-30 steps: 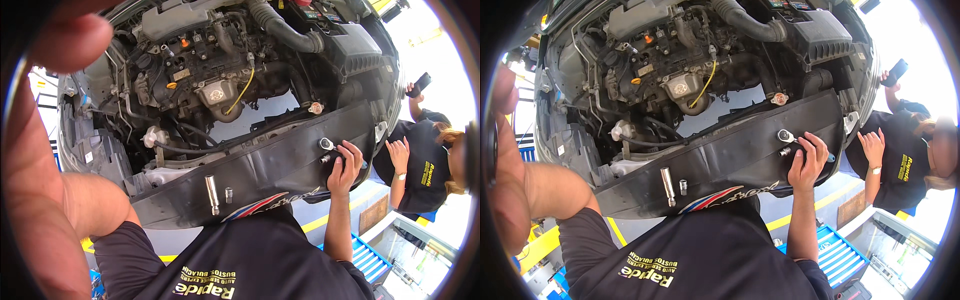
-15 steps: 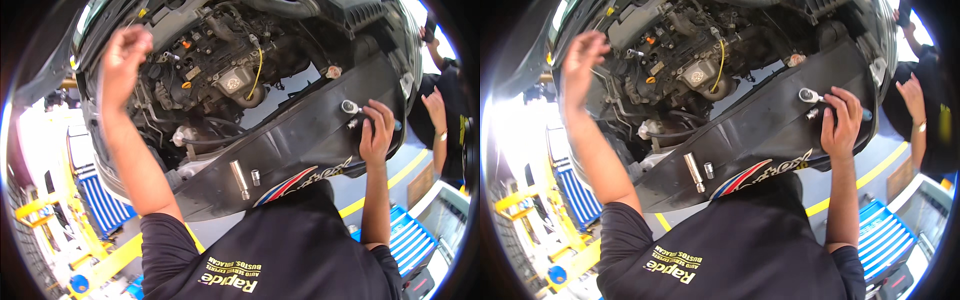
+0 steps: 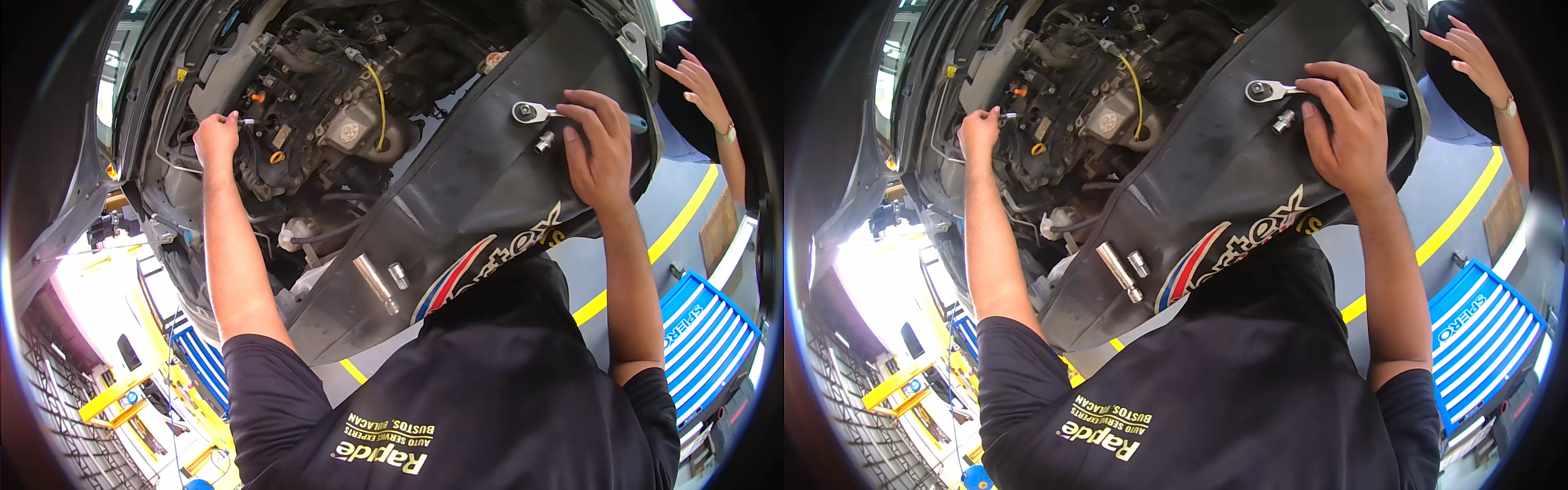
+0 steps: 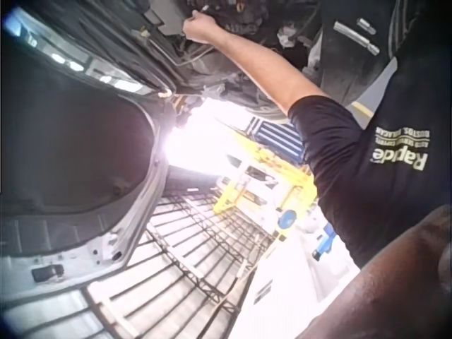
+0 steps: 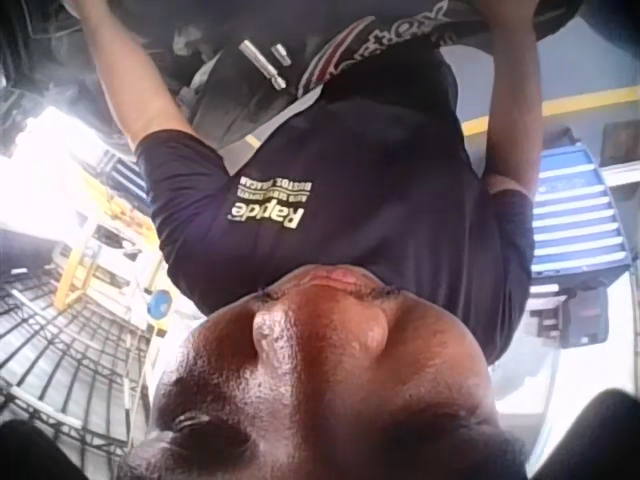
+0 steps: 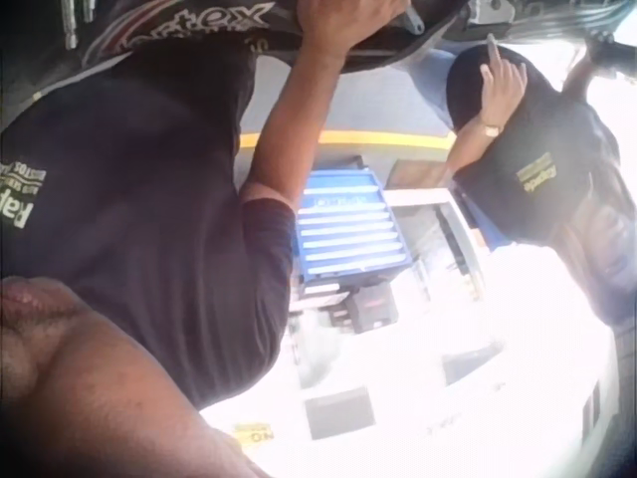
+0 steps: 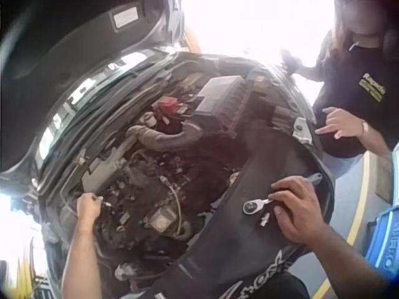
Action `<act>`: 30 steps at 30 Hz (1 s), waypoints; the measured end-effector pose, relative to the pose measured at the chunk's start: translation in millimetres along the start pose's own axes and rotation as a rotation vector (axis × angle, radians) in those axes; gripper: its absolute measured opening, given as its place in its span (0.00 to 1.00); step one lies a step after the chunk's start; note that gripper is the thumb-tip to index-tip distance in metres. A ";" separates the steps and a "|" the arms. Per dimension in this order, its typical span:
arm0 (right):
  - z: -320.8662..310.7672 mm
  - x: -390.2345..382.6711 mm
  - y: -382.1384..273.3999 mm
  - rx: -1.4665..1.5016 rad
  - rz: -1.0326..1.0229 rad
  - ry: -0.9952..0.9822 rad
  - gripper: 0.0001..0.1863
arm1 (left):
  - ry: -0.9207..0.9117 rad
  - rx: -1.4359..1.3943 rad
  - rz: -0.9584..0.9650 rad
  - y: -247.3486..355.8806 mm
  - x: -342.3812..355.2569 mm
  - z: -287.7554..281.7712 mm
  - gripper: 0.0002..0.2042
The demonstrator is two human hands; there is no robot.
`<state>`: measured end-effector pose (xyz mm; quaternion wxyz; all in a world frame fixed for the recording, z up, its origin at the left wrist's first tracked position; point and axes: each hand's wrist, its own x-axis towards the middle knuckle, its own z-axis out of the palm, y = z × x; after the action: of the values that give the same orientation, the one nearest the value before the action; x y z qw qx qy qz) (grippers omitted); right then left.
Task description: The person removes a spark plug from an engine with a socket wrench, holds it next to a clipboard on a cart, and then attaches the leads of a multimeter to the terminals of the car battery.
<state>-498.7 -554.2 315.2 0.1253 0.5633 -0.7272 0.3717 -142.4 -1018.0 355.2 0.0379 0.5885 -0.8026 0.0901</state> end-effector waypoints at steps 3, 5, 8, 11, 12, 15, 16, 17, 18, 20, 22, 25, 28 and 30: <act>0.1 -1.1 1.2 0.003 0.011 -0.003 0.11 | -0.012 -0.057 0.118 1.2 1.2 -3.5 0.14; -0.4 -2.1 1.8 0.000 0.014 -0.012 0.11 | -0.014 -0.117 0.192 0.3 1.2 -4.2 0.09; -1.1 -0.4 1.6 0.006 0.012 -0.014 0.11 | -0.045 -0.176 0.254 -4.7 6.0 -4.3 0.10; -0.7 -0.5 0.7 0.008 0.024 -0.011 0.11 | 0.065 -0.058 0.180 4.8 8.6 -3.2 0.15; -1.3 -0.9 1.3 0.003 0.029 -0.012 0.11 | 0.102 -0.025 0.152 11.7 6.3 -2.3 0.16; -2.1 -0.8 1.5 0.011 0.031 -0.018 0.12 | -0.047 0.033 0.064 20.2 9.2 -5.8 0.15; -2.2 -0.2 1.0 0.011 0.031 -0.019 0.11 | -0.054 0.033 0.076 17.3 11.0 -4.3 0.15; -1.8 0.6 0.2 0.015 0.025 -0.017 0.11 | -0.105 -0.049 0.153 10.9 14.1 -6.9 0.15; -1.0 -0.1 -0.3 0.018 0.022 -0.019 0.11 | -0.130 -0.080 0.217 6.0 16.8 -6.1 0.15; 0.0 1.3 -1.9 0.022 0.016 -0.018 0.11 | -0.177 -0.142 0.345 -3.2 21.3 -3.5 0.16; 0.3 3.3 -3.6 0.022 0.014 -0.016 0.11 | -0.087 -0.101 0.305 -8.5 21.6 1.2 0.17; -2.6 6.6 -3.6 0.013 0.028 -0.007 0.11 | -0.096 -0.001 0.227 3.4 23.8 3.4 0.19; -5.0 5.0 -2.7 0.030 0.035 0.042 0.12 | -0.089 -0.026 0.336 9.4 20.5 4.2 0.20; -5.3 1.6 1.8 0.020 0.031 0.037 0.13 | -0.062 -0.072 0.341 4.8 13.2 8.6 0.18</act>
<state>-502.0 -551.6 319.1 0.1272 0.5464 -0.7296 0.3911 -150.6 -1030.5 348.5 0.0186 0.4445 -0.8943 0.0482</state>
